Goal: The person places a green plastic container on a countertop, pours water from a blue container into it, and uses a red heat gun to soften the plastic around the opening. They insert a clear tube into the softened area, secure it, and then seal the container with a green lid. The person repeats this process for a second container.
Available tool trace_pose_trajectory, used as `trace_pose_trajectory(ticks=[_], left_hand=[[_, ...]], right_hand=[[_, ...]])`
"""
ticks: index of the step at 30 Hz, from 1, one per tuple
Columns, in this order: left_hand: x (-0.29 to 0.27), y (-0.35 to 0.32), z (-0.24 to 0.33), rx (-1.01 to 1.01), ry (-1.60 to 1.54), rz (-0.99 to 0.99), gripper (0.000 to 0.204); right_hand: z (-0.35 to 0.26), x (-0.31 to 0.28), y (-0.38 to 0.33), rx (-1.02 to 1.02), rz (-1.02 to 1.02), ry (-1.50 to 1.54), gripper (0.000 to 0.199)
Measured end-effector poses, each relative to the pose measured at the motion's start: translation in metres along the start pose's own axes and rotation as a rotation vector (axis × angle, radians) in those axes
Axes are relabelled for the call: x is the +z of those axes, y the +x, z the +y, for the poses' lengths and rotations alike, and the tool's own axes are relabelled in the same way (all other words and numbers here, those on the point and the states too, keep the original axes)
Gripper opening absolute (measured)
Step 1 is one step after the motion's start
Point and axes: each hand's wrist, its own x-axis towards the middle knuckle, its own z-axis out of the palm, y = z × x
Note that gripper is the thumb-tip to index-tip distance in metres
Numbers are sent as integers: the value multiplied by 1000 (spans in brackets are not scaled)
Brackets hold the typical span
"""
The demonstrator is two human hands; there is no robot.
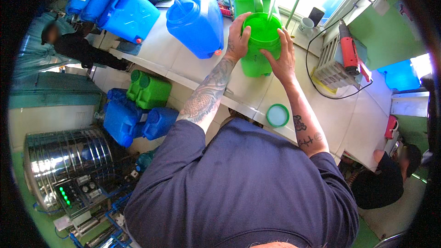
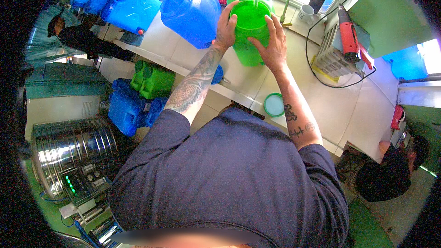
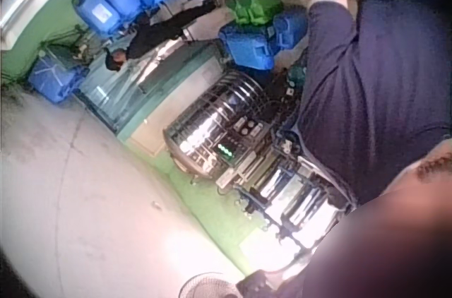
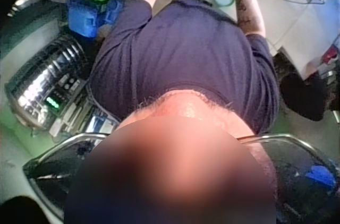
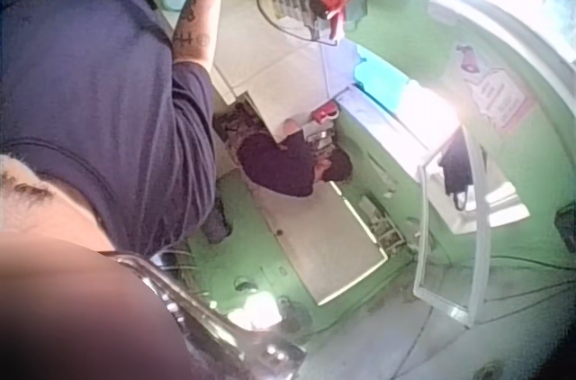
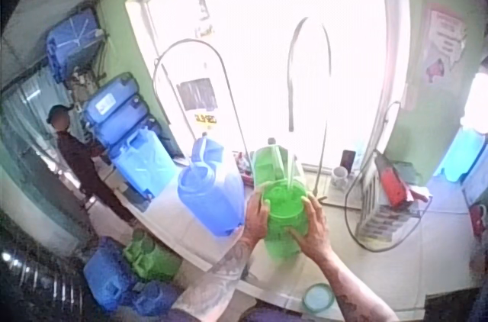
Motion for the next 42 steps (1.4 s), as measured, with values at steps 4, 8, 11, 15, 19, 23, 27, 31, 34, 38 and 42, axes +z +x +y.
trace_pose_trajectory(ticks=[4, 8, 11, 15, 19, 23, 27, 31, 34, 38, 42], left_hand=[[1, 2, -1, -17, -11, -1, 46], [1, 9, -7, -17, -6, 2, 46], [2, 9, -8, -21, -12, 0, 46], [1, 8, -8, -17, -12, -3, 47], [0, 9, -6, -27, -10, -10, 47], [0, 9, -4, -5, -11, -2, 46], [0, 10, -3, -1, -16, 1, 44], [1, 10, -5, 1, -20, 1, 44], [3, 10, -7, -15, -46, 7, 44], [6, 10, -8, -119, -121, 1, 42], [7, 9, -6, -130, -152, 11, 43]], right_hand=[[0, 0, 2, 22, -12, -13, 84], [3, 4, 9, 17, -8, -14, 84], [4, 4, 9, 15, -14, -18, 84], [4, 3, 7, -4, -6, -22, 84], [5, 3, 8, 3, -5, -13, 84], [5, 3, 7, -1, -3, -9, 85], [6, 3, 7, -6, -2, -15, 85], [4, 2, 8, -12, 2, 1, 85], [1, 2, 7, -6, -1, 6, 83], [10, 2, 6, -4, 30, 106, 73], [56, -1, 17, 304, 213, 493, 59]])
